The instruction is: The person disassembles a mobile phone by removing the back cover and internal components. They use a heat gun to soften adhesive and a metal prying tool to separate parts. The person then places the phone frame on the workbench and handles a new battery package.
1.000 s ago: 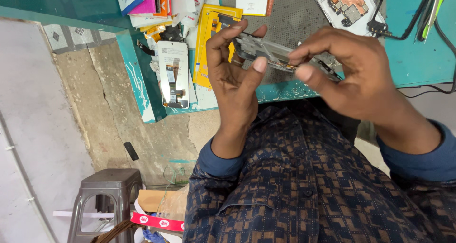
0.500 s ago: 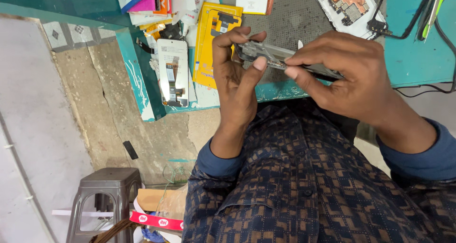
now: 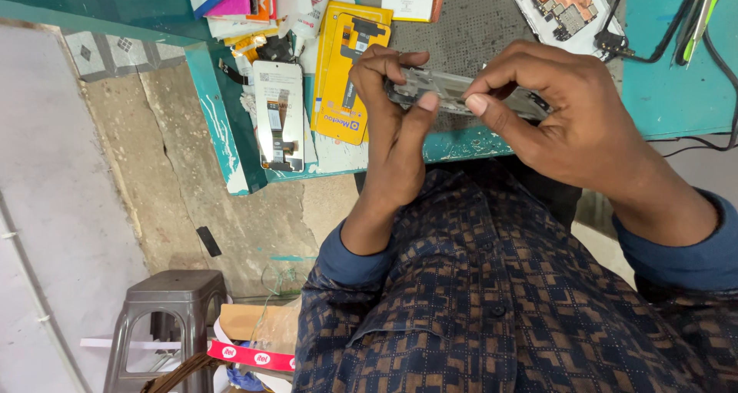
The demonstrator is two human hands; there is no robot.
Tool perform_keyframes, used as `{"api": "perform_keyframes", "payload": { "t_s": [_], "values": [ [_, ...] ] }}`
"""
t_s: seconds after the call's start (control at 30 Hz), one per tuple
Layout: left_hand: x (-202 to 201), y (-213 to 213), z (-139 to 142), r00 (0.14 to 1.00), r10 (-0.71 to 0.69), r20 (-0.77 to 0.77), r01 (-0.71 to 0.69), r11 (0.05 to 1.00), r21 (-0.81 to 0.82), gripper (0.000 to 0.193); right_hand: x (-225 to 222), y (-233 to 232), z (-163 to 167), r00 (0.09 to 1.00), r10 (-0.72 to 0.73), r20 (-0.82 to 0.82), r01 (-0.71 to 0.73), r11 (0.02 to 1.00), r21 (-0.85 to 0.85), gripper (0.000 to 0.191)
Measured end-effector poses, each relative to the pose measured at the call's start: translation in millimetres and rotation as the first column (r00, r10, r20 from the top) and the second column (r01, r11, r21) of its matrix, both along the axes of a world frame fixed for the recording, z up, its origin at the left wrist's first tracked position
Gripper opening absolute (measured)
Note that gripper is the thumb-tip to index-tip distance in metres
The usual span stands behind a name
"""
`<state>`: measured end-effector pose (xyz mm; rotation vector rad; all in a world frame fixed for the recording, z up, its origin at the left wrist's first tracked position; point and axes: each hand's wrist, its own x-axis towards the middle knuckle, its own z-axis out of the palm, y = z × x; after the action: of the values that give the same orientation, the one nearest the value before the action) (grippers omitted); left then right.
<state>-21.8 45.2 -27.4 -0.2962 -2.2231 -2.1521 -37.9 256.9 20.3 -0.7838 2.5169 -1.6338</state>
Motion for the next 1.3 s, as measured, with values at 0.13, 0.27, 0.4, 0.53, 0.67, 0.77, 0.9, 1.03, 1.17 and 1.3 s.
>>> {"api": "perform_keyframes", "payload": {
  "t_s": [0.13,0.27,0.4,0.53,0.67,0.77,0.9,1.03,1.17,1.3],
  "values": [
    [-1.3,-1.2,4.6,0.997,-0.068,0.042,0.064,0.993,0.096,0.036,0.7,-2.0,3.5,1.000,-0.006,0.025,0.006,1.000,0.011,0.012],
    [-2.9,-1.2,7.7,0.994,-0.091,0.066,0.082,0.989,0.125,0.037,2.3,-3.5,6.5,1.000,-0.025,0.002,0.025,0.997,0.069,0.011],
    [-3.0,-1.8,9.0,0.991,-0.111,0.078,0.097,0.982,0.163,0.037,1.7,-3.6,8.7,0.999,0.017,-0.039,-0.015,0.998,0.063,0.011],
    [-3.0,-2.1,9.3,0.986,-0.136,0.093,0.115,0.974,0.196,0.037,-0.7,-2.8,10.8,0.998,0.046,-0.044,-0.041,0.994,0.099,0.010],
    [-3.3,-2.4,9.6,0.982,-0.162,0.097,0.142,0.973,0.182,0.036,-2.0,-2.5,12.7,0.997,0.066,-0.048,-0.059,0.988,0.142,0.010],
    [-2.9,-3.3,10.4,0.981,-0.171,0.097,0.152,0.973,0.176,0.036,-1.7,-2.4,13.4,0.995,0.041,-0.087,-0.022,0.977,0.211,0.011],
    [-3.3,-2.9,10.3,0.980,-0.175,0.094,0.155,0.970,0.190,0.037,-3.0,-1.1,12.7,0.983,0.063,-0.171,-0.021,0.971,0.237,0.011],
    [-4.2,-1.2,9.7,0.981,-0.175,0.083,0.157,0.969,0.191,0.037,-3.1,1.6,12.5,0.973,0.092,-0.211,-0.039,0.969,0.245,0.011],
    [-4.4,-0.4,10.3,0.980,-0.180,0.085,0.160,0.967,0.200,0.037,-2.4,3.3,12.5,0.964,0.122,-0.236,-0.057,0.962,0.266,0.014],
    [-4.0,-0.2,11.6,0.980,-0.177,0.089,0.156,0.967,0.199,0.036,-3.1,3.7,11.2,0.959,0.127,-0.252,-0.055,0.961,0.273,0.014]
  ]
}}
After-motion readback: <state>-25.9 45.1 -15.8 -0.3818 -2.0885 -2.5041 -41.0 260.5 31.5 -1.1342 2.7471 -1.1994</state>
